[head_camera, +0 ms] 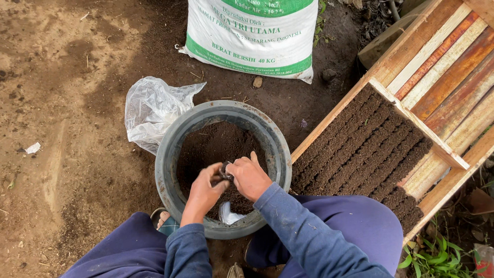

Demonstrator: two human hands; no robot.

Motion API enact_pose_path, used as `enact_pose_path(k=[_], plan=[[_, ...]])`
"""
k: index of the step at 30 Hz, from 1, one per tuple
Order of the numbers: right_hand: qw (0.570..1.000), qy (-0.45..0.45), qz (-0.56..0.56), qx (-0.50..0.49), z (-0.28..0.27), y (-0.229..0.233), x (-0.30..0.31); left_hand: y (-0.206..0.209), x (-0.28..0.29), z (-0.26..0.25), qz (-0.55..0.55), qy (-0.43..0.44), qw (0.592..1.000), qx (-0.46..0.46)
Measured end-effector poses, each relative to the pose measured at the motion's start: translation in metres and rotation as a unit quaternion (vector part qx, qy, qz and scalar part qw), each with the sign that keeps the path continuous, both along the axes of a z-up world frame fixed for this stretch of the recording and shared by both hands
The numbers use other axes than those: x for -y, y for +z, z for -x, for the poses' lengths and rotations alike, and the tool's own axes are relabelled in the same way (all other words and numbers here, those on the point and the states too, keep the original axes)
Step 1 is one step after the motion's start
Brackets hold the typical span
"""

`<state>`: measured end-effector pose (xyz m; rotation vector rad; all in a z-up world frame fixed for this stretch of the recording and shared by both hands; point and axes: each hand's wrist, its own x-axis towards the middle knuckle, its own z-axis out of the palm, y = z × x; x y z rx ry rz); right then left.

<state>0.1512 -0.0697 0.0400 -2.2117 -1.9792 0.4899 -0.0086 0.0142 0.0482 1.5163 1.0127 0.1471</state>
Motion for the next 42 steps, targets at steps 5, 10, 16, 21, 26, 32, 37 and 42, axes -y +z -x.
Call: enact_pose_path(k=[5, 10, 16, 21, 26, 32, 37, 42], plan=[[0.917, -0.033, -0.081, -0.390, -0.026, -0.015, -0.015, 0.021, 0.004, 0.004, 0.050, 0.025, 0.998, 0.005], [0.956, -0.189, 0.140, -0.177, -0.053, -0.125, 0.011, 0.031, 0.001, 0.006, 0.104, 0.037, 0.993, 0.053], [0.932, -0.120, 0.275, -0.204, -0.046, -0.162, 0.021, 0.026, 0.002, 0.004, 0.098, 0.024, 0.990, 0.096], [0.743, -0.405, -0.014, -0.533, -0.014, 0.007, -0.013, 0.030, 0.013, 0.005, 0.089, 0.015, 0.991, 0.100], [0.608, -0.415, -0.085, -0.672, 0.012, 0.081, -0.037, 0.028, 0.018, -0.001, 0.091, -0.001, 0.992, 0.087], [0.668, -0.366, -0.112, -0.638, 0.021, 0.075, -0.039, 0.028, 0.023, -0.004, 0.096, -0.016, 0.991, 0.094], [0.675, -0.367, -0.144, -0.624, 0.020, 0.059, -0.037, 0.043, 0.023, -0.008, 0.103, -0.027, 0.990, 0.089], [0.843, -0.220, -0.125, -0.474, 0.016, 0.075, -0.028, -0.012, 0.022, -0.009, 0.097, 0.005, 0.984, 0.146]])
